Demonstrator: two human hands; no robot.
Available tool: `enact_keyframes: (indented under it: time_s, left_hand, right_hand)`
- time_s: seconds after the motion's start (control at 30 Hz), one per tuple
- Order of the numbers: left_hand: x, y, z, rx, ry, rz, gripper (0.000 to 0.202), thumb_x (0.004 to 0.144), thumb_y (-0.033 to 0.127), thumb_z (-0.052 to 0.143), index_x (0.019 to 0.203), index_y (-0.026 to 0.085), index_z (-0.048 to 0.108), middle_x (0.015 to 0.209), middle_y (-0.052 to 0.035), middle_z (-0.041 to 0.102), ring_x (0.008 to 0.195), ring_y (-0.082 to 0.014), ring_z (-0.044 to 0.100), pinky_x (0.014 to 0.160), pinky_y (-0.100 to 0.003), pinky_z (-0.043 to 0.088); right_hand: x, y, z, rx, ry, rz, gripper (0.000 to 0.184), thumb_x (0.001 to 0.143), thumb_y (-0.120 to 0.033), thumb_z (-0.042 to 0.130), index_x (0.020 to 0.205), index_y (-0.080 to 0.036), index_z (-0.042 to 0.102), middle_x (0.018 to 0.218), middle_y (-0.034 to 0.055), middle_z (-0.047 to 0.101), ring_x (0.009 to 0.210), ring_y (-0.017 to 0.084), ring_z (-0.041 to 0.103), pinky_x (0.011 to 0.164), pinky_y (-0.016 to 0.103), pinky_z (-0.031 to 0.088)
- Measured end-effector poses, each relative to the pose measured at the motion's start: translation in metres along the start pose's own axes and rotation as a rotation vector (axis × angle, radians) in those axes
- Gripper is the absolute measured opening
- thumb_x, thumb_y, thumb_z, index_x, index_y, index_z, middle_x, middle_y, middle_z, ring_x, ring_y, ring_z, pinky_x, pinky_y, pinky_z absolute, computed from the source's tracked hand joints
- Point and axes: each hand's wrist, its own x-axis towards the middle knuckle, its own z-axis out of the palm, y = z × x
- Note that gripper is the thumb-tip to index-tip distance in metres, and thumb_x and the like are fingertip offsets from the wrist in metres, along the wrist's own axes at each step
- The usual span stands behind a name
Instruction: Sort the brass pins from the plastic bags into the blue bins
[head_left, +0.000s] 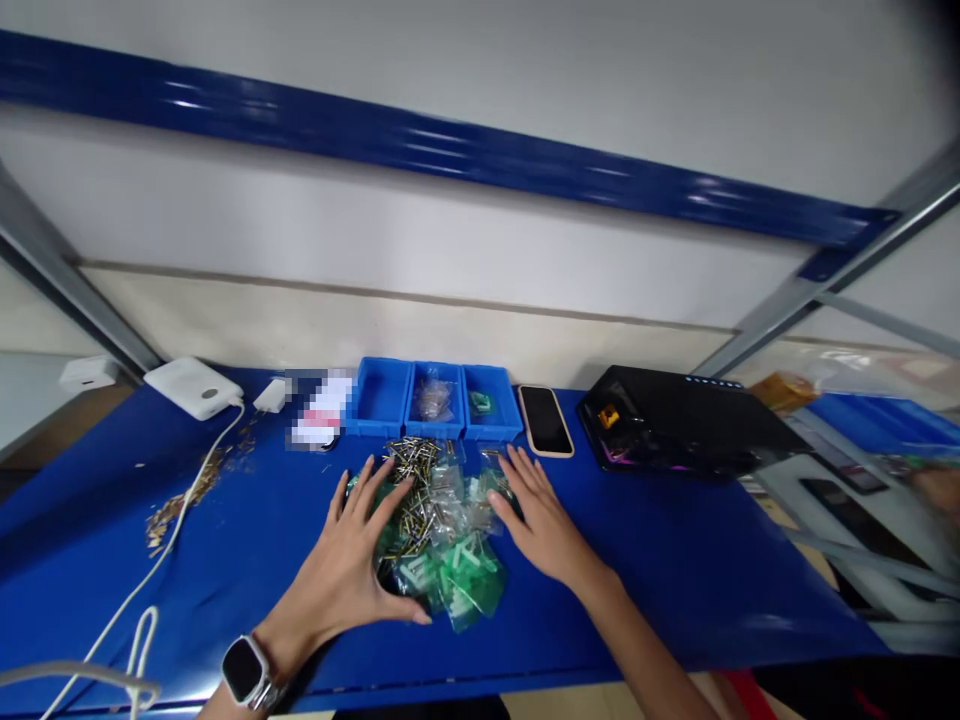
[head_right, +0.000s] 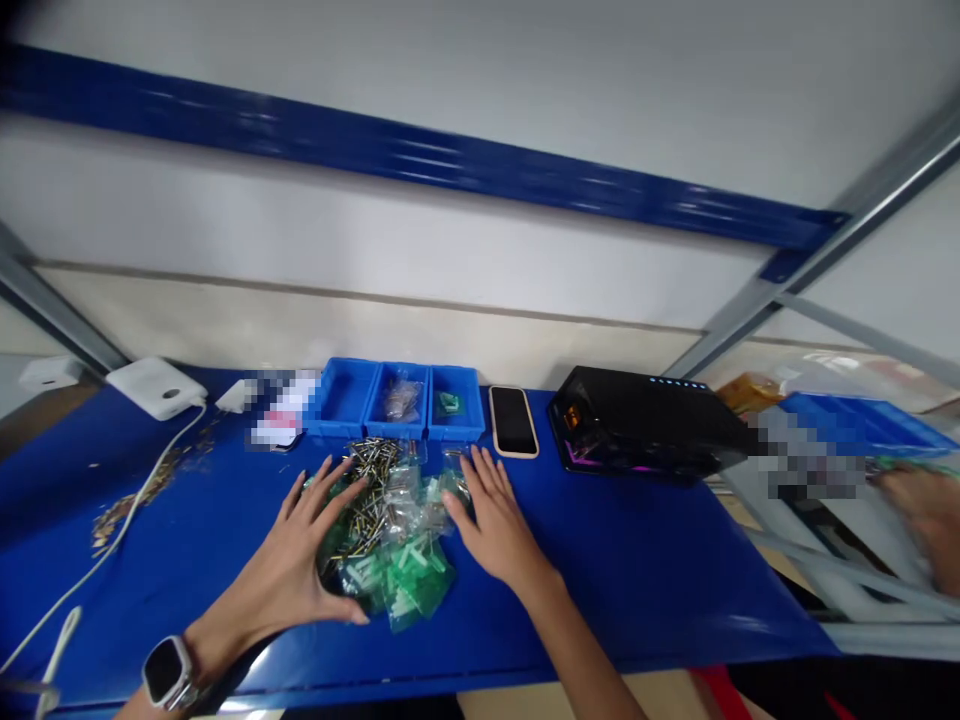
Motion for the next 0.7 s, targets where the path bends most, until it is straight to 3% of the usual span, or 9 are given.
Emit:
enact_keyframes:
  time_s: [0.13,0.27,0.33,0.5,0.6,0.7]
  left_hand:
    - [0.000,0.000,0.003,0.023,0.008,0.009,0.126,0.056,0.086,0.065,0.155,0.021,0.022,0.160,-0.0184,0.022,0.146,-0.0486,0.017,0.114,-0.073,0.013]
    - [-0.001,0.000,0.004,0.032,0.014,-0.001,0.118,0.061,0.083,0.065,0.154,0.022,0.025,0.160,-0.0163,0.024,0.146,-0.0464,0.018,0.114,-0.071,0.015]
    - [-0.001,0.000,0.004,0.028,0.011,-0.007,0.116,0.062,0.082,0.065,0.154,0.023,0.026,0.160,-0.0156,0.024,0.146,-0.0459,0.018,0.115,-0.071,0.015]
    - [0.000,-0.001,0.005,0.030,0.007,-0.012,0.111,0.065,0.079,0.066,0.153,0.023,0.028,0.160,-0.0154,0.025,0.147,-0.0442,0.016,0.115,-0.070,0.013]
    - [-0.001,0.000,0.002,0.018,0.014,-0.008,0.109,0.065,0.078,0.067,0.151,0.022,0.031,0.159,-0.0159,0.028,0.147,-0.0447,0.018,0.115,-0.071,0.014]
    - [-0.003,0.003,-0.005,-0.023,0.049,0.009,0.102,0.069,0.072,0.069,0.149,0.022,0.032,0.158,-0.0157,0.029,0.146,-0.0450,0.018,0.115,-0.073,0.013]
  right_hand:
    - [0.001,-0.019,0.006,0.098,-0.023,-0.057,0.052,0.103,-0.044,0.036,0.151,-0.024,0.038,0.159,0.0061,0.033,0.148,0.025,0.024,0.122,0.052,0.015]
    - [0.008,-0.024,-0.006,0.105,0.051,-0.022,0.040,0.102,-0.033,0.038,0.138,-0.026,0.054,0.143,0.0055,0.056,0.138,0.023,0.044,0.116,0.048,0.031]
    - [0.017,-0.023,-0.016,0.048,0.050,-0.012,0.039,0.099,-0.028,0.044,0.135,-0.025,0.057,0.139,0.0064,0.059,0.131,0.025,0.050,0.110,0.046,0.038]
    - [0.052,-0.033,-0.027,-0.022,-0.025,0.005,0.042,0.081,-0.027,0.068,0.123,-0.018,0.067,0.127,0.0135,0.065,0.124,0.035,0.054,0.108,0.051,0.036]
    - [0.066,-0.040,-0.020,0.023,-0.013,0.039,0.031,0.074,-0.020,0.074,0.105,-0.019,0.073,0.108,0.0135,0.072,0.112,0.034,0.060,0.100,0.048,0.041]
    - [0.068,-0.041,-0.016,0.136,0.008,0.070,0.017,0.073,-0.013,0.072,0.088,-0.021,0.072,0.083,0.0074,0.072,0.093,0.028,0.066,0.089,0.042,0.047]
